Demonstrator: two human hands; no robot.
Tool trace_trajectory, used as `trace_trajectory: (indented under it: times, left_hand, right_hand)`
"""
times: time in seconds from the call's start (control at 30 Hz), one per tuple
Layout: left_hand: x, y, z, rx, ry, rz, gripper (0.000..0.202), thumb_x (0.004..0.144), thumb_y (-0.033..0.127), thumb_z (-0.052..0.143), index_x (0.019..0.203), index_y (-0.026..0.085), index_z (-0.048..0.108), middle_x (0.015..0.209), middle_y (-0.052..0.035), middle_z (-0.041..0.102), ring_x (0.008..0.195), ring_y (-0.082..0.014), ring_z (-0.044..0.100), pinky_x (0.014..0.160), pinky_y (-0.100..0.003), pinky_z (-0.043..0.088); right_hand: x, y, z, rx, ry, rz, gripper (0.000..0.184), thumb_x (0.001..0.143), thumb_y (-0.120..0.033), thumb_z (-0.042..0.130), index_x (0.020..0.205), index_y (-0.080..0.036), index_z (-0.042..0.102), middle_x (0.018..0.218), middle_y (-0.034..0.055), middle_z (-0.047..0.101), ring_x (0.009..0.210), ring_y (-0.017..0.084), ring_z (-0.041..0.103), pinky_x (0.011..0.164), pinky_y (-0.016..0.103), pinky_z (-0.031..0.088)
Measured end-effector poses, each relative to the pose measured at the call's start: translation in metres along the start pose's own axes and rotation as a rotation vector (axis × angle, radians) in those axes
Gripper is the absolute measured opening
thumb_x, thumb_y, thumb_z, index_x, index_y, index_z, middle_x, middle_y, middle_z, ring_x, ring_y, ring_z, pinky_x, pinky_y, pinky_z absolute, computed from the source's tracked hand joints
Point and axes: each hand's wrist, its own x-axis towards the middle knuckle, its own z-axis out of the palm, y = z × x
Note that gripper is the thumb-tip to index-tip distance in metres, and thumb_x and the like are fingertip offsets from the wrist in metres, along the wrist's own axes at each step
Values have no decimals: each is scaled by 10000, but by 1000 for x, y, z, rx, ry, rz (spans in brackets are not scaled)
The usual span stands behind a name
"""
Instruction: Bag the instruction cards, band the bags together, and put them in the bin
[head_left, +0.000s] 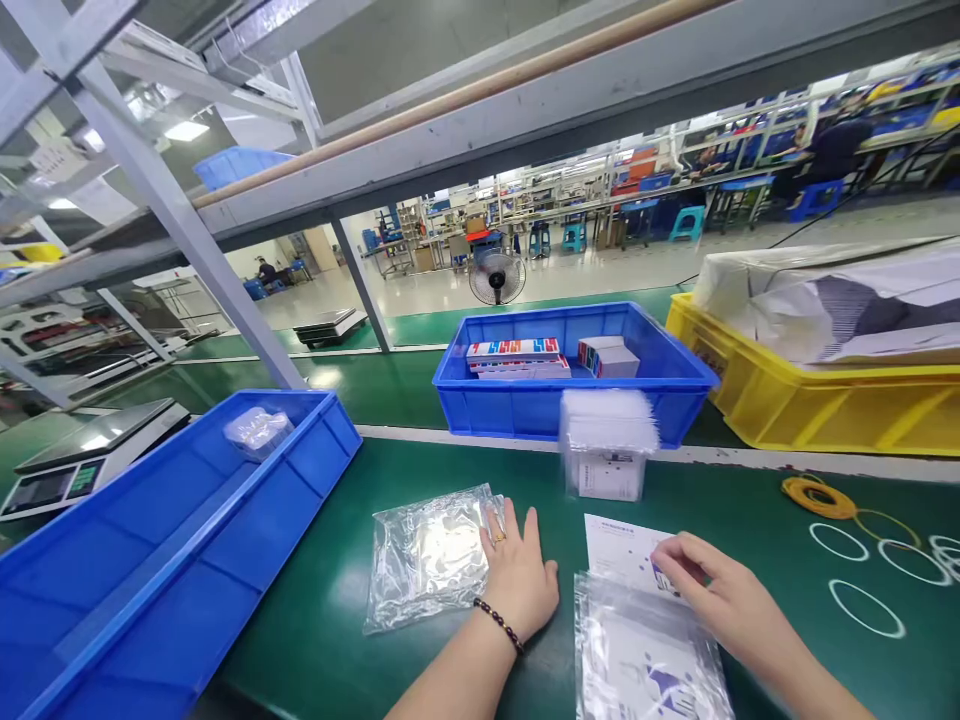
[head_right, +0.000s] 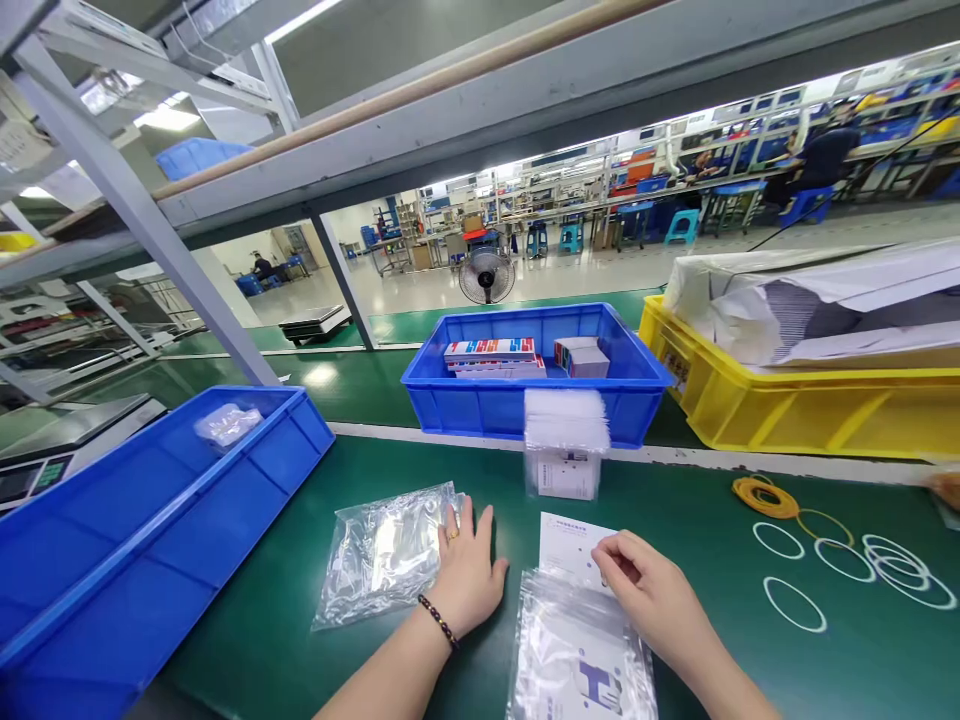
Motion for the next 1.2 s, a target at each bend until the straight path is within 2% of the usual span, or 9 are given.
trace_trajectory:
  times: [0.17,0.27,0.37,0.5,0.67,0.77,0.87,1.03,1.2]
  left_hand:
    - [3,-1,-2,-4,113,92,550,761,103,387,1309,124,339,1383,-132,280,1296,-263,186,1038,-376,200]
    - [4,1,-10,78,133,34,447,753,167,456,1196,110,456,1192,-163,458,1142,-294,380,942,-400,307]
    - [4,0,-12,133,42,3,352,732,143,477,1078,101,524,1056,-167,525,998,-294,477,836,-385,370]
    - [6,-3,-8,116,1,22,372,670,12,431,1011,100,548,998,-164,561,921,-274,524,785,-357,386]
    - [6,-2,-4,-215,130,137,352,726,22,384,1030,128,524,920,-113,595,869,-213,541,783,-326,402]
    - [0,6,0,-527,100,169,242,739,72,415,937,157,524,707,-15,555,641,-134,519,631,-248,420]
    - [-8,15,8,-749,-8,147,162,685,82,481,822,159,521,632,31,490,558,-89,462,541,-195,386]
    - [-15,19,20,-928,-203,155,65,666,203,555,674,151,517,583,28,507,533,-81,477,531,-193,397]
    - [-12,19,17,-979,-254,31,369,651,505,554,575,149,496,492,29,473,412,-69,429,418,-195,351]
  right_hand:
    - [7,16,4,-204,47,56,334,775,-406,344,830,-227,621,895,74,650,776,227,623,621,311,503]
    - [13,26,3,-438,-89,95,444,717,-378,406,1068,-190,602,1183,120,576,1088,305,519,845,432,455]
    - [16,32,3,-544,-220,119,520,719,-375,429,1188,-180,541,1298,106,496,1204,328,409,945,510,359]
    - [17,33,5,-506,-155,76,480,727,-369,425,1136,-165,572,1216,117,568,1144,321,477,922,505,394]
    - [8,21,17,-240,41,-103,394,793,-439,381,972,-206,643,1106,111,629,1019,281,577,832,419,490]
    - [-3,9,29,-13,-1,-221,398,821,-491,375,906,-235,668,1043,83,663,960,249,612,841,366,490]
    - [-12,0,37,109,-103,-186,437,835,-493,382,1067,-212,624,935,71,702,890,238,642,816,352,502]
    - [-15,-3,40,33,-199,-211,441,862,-377,354,1222,-190,527,1019,75,691,963,235,627,796,333,517]
    - [-15,-2,45,-148,-106,-493,464,846,-159,287,1273,-208,462,972,78,704,835,202,672,696,315,549]
